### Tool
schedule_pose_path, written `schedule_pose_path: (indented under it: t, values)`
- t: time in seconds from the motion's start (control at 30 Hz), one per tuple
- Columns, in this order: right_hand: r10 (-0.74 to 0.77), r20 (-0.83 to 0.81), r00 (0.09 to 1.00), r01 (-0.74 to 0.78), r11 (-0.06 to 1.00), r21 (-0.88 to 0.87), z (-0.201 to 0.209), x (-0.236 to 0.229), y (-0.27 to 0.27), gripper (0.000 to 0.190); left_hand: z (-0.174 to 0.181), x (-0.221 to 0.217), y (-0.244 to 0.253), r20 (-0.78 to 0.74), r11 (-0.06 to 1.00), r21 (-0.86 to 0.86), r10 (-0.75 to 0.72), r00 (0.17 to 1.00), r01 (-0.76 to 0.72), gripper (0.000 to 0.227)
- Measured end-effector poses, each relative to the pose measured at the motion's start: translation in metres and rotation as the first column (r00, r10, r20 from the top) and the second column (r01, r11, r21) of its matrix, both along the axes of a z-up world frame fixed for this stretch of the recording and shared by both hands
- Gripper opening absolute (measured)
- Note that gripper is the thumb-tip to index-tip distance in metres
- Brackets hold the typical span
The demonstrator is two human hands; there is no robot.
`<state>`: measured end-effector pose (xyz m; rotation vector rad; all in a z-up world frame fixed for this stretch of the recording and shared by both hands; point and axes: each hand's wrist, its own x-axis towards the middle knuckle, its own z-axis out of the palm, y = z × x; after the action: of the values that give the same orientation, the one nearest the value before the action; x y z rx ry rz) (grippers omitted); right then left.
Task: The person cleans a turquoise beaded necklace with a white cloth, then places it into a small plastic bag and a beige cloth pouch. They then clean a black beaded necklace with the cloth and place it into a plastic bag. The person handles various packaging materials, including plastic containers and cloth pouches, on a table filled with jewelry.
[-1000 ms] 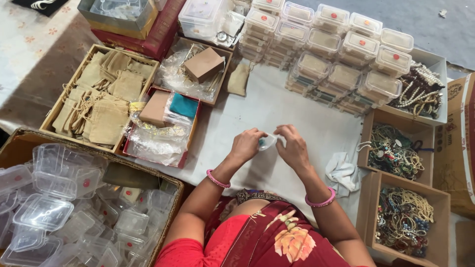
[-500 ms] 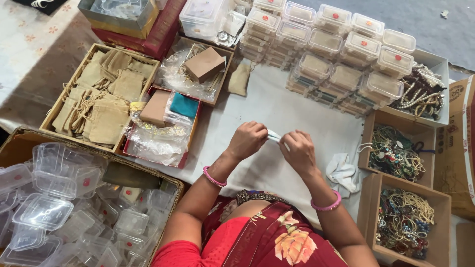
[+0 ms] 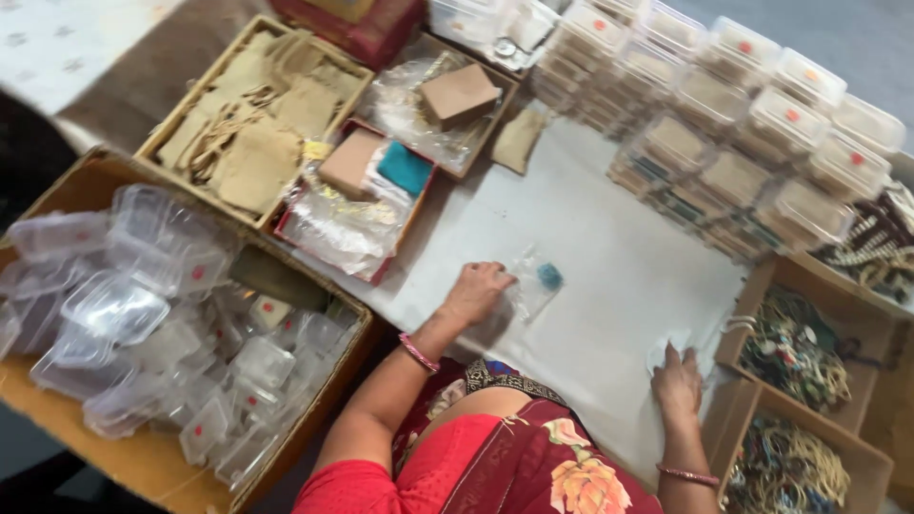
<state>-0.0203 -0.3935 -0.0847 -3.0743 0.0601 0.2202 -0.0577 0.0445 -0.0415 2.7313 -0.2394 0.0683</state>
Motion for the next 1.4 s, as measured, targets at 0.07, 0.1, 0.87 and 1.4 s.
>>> schedule_pose_path:
  t: [0.07, 0.1, 0.87, 1.4]
  values:
    - [0.069, 0.048, 0.996, -0.073, 0.995, 0.070, -0.059, 0.015, -0.034, 0.055, -0.007, -0.005, -0.009, 0.006, 1.000, 0.017, -0.005, 1.000, 0.005, 0.042]
    - [0.112, 0.098, 0.989, -0.124, 0.983, 0.135, -0.089, 0.024, -0.048, 0.049, -0.011, -0.007, -0.012, 0.010, 0.999, 0.033, -0.034, 0.999, 0.034, 0.045]
    - [0.621, 0.332, 0.710, -0.667, 0.745, 0.032, 0.036, -0.026, 0.272, 0.070, 0.111, -0.044, 0.265, 0.308, 0.625, -0.574, 0.763, 0.568, -0.529, 0.017]
    - [0.601, 0.242, 0.762, -0.618, 0.786, -0.008, 0.018, -0.023, 0.293, 0.059, 0.119, -0.016, 0.297, 0.094, 0.555, -0.654, 0.733, 0.673, -0.513, 0.016]
